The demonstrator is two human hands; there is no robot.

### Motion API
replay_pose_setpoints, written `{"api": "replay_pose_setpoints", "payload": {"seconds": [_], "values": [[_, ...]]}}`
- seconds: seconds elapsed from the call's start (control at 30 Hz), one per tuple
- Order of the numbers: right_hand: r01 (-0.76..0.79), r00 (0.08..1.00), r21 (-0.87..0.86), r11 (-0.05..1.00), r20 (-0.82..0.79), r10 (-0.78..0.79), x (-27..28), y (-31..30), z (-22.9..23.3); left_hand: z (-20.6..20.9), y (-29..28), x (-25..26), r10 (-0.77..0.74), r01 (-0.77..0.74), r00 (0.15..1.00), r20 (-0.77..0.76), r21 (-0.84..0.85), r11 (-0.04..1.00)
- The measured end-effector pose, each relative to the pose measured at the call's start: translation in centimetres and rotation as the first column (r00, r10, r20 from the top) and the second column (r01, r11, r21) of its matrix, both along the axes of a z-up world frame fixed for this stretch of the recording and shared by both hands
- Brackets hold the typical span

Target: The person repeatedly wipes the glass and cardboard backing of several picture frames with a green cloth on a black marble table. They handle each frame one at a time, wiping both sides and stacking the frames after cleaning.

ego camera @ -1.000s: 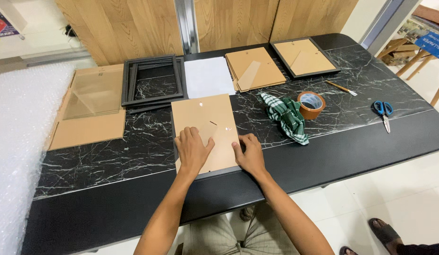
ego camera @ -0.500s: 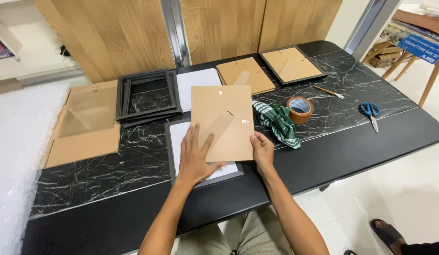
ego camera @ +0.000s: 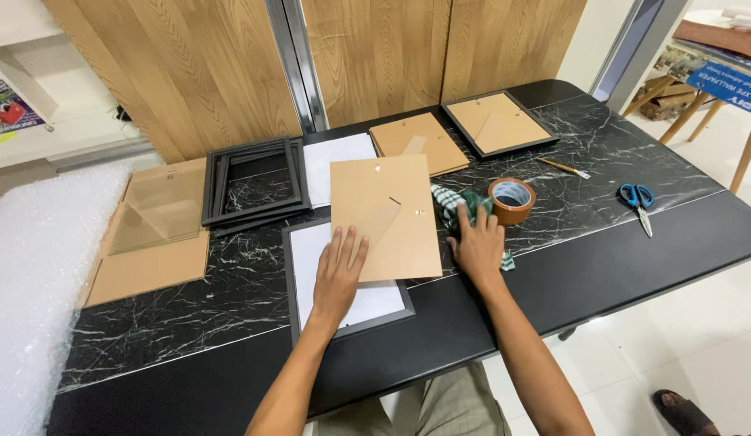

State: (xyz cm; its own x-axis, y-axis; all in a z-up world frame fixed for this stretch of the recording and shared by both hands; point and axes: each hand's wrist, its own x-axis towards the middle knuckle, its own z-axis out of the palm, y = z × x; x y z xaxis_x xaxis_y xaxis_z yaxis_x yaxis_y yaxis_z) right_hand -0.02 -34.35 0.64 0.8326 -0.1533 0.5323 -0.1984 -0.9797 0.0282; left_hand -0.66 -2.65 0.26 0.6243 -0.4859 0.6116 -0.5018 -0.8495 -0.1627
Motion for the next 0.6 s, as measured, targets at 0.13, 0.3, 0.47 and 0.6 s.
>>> {"api": "replay_pose_setpoints", "payload": {"seconds": [0.13, 0.3, 0.47, 0.6], "values": [[0.040, 0.999, 0.067, 0.997, -0.009, -0.039, 1.8, -1.9, -2.2, -0.5, 0.4, -0.2, 0.001, -0.003, 0.998, 0.065, 0.025, 1.000], [-0.198, 0.874, 0.318, 0.927, 0.485, 0.020, -1.9, 2.8, 4.0, 0.5, 0.4, -0.5, -0.012, 0.015, 0.990, 0.139, -0.017, 1.000], [-0.571, 0.678, 0.257, 0.780, 0.684, 0.271, -4.3, 8.8, 8.2, 1.8, 0.5, -1.2, -0.069, 0.089, 0.994, 0.088, -0.245, 0.966], [-0.613, 0.632, 0.568, 0.550, 0.769, -0.091, -2.0, 6.5, 5.0, -0.1, 2.5, 0.2, -0.230, 0.088, 0.965, -0.126, -0.670, 0.738]]}}
